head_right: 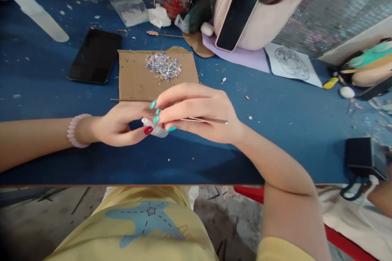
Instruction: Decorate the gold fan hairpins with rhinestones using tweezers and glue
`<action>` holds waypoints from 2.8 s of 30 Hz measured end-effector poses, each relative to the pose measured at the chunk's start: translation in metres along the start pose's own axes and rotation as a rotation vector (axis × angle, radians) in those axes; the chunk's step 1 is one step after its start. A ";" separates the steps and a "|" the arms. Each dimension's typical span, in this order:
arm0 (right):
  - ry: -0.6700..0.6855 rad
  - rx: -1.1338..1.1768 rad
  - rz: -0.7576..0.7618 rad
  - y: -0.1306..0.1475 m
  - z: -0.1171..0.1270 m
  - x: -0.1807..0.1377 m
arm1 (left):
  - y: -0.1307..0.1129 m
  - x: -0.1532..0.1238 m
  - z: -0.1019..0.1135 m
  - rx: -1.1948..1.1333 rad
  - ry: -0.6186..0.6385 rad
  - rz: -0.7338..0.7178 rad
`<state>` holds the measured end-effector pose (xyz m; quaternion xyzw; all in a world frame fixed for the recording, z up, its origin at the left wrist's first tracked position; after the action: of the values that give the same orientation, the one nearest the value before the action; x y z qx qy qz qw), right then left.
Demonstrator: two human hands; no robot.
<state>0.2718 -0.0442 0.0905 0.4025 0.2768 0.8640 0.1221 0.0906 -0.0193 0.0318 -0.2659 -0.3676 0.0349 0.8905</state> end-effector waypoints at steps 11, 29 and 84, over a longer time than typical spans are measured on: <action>-0.124 0.289 -0.051 -0.020 -0.015 -0.006 | 0.002 -0.003 0.000 0.004 0.018 0.029; -0.371 0.047 -0.127 -0.022 -0.025 -0.015 | 0.010 -0.003 -0.021 -0.937 0.128 0.686; -0.290 -0.229 0.179 0.006 -0.041 -0.030 | 0.001 -0.002 -0.018 -0.679 0.279 0.558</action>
<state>0.2597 -0.0782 0.0535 0.5289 0.1194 0.8303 0.1285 0.1017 -0.0270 0.0196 -0.6335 -0.1491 0.1147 0.7505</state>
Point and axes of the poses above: each hand's wrist, its own x-axis towards the middle knuckle, its own z-axis out of the back of the hand, y = z × x, the point moved 4 cm from there along x, towards the middle knuckle, and after that the axes turned 12 degrees about x, right-handed, at the moved point
